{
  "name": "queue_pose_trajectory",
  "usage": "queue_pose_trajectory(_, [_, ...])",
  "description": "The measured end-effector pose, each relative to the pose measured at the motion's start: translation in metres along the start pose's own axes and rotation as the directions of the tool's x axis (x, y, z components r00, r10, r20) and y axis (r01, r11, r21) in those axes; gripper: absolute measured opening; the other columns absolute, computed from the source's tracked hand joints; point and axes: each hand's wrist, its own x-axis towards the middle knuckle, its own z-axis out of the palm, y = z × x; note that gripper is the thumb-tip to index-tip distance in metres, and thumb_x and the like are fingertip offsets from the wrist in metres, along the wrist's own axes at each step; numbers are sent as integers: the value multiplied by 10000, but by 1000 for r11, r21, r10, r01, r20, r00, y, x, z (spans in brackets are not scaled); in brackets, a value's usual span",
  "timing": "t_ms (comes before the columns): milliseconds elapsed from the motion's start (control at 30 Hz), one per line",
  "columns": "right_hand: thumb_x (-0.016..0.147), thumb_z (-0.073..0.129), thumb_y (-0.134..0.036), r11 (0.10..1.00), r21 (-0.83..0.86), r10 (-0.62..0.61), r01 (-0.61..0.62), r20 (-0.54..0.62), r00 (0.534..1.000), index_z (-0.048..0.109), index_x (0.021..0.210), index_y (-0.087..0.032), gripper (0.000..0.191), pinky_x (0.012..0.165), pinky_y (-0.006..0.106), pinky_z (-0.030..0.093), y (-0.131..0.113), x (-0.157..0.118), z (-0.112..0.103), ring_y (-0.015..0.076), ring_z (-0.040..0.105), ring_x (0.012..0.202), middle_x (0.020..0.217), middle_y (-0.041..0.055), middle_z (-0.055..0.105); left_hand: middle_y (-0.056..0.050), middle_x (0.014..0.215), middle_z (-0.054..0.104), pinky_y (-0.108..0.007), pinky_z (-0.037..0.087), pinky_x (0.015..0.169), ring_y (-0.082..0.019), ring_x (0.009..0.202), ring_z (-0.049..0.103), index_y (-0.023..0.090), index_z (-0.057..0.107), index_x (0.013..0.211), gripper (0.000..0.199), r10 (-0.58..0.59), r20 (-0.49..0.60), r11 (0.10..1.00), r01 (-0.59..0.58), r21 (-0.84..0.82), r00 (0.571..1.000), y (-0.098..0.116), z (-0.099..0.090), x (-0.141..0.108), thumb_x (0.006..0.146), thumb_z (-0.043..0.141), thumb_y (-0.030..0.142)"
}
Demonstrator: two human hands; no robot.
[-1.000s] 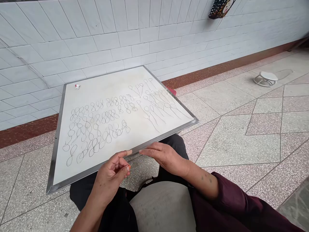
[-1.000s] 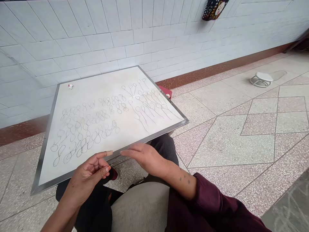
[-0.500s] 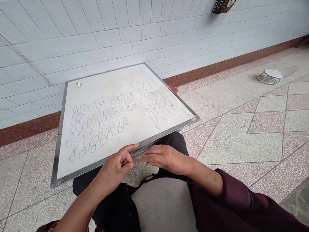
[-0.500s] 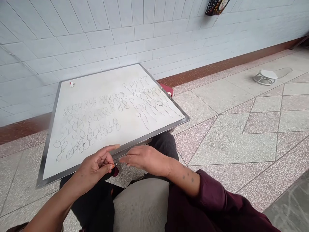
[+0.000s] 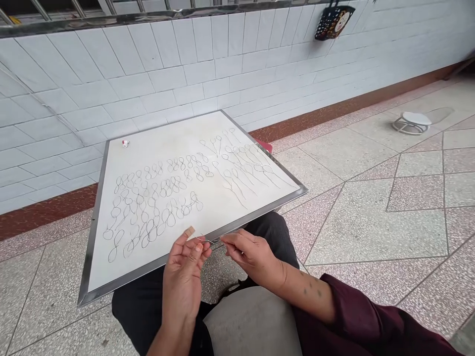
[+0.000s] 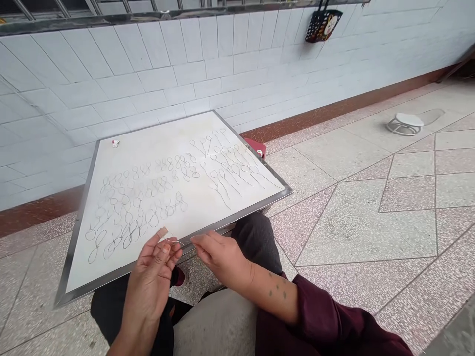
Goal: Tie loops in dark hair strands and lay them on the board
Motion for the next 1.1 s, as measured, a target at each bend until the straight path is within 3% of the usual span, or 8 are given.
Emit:
queue_pose_trajectory(100, [996, 506, -151, 993, -85, -84, 85, 16, 996, 611, 1237, -234, 276, 708, 258, 597, 3, -1, 1, 158, 691, 789, 915, 51, 716, -35, 935, 722, -351, 561, 838, -195, 895, 696, 210, 727, 1038, 362, -4, -36, 999, 2, -54, 999, -15, 5, -3, 714, 860, 303])
queue_pose_trajectory(233, [1002, 503, -150, 982, -108, -151, 154, 37, 988, 579, 1289, -222, 305, 736, 259, 606, 2, -2, 2, 162, 698, 833, 949, 59, 719, -38, 945, 728, -353, 561, 834, -206, 925, 695, 216, 739, 1017, 353, 1, -39, 998, -4, -62, 999, -18, 8, -5, 697, 872, 280])
queue_pose_trajectory(400, [1004, 499, -152, 976, -122, -174, 178, 47, 984, 575, 1302, -212, 314, 690, 260, 598, -4, 0, 1, 165, 685, 791, 921, 61, 713, -42, 958, 724, -345, 563, 810, -214, 954, 687, 215, 748, 1004, 334, 19, -72, 999, -21, -26, 997, -15, 11, -7, 708, 866, 318])
queue_pose_trajectory(667, [1020, 495, -176, 979, -28, -198, 201, 94, 976, 550, 1349, -214, 336, 706, 275, 604, -11, 2, 3, 169, 689, 817, 942, 61, 715, -6, 839, 710, -297, 551, 759, -154, 798, 673, 209, 737, 918, 255, 66, -136, 996, -73, -48, 989, -18, 7, -2, 717, 864, 302])
queue_pose_trajectory(933, [1027, 521, -273, 977, -129, -148, 168, 153, 977, 574, 1278, -205, 265, 593, 272, 509, -14, -5, 5, 161, 632, 657, 818, 32, 730, 25, 818, 671, -260, 528, 777, -114, 760, 637, 235, 724, 1083, 407, 123, -171, 981, -146, -128, 978, -9, 6, 0, 704, 871, 247])
queue_pose_trajectory(1100, [1023, 452, -222, 978, -115, -151, 175, 194, 969, 557, 1257, -192, 259, 553, 272, 491, -16, -8, 9, 169, 640, 642, 802, 36, 729, 35, 803, 639, -257, 513, 772, -116, 765, 622, 255, 712, 1142, 429, 165, -166, 978, -183, -101, 972, -9, 4, 1, 735, 846, 246])
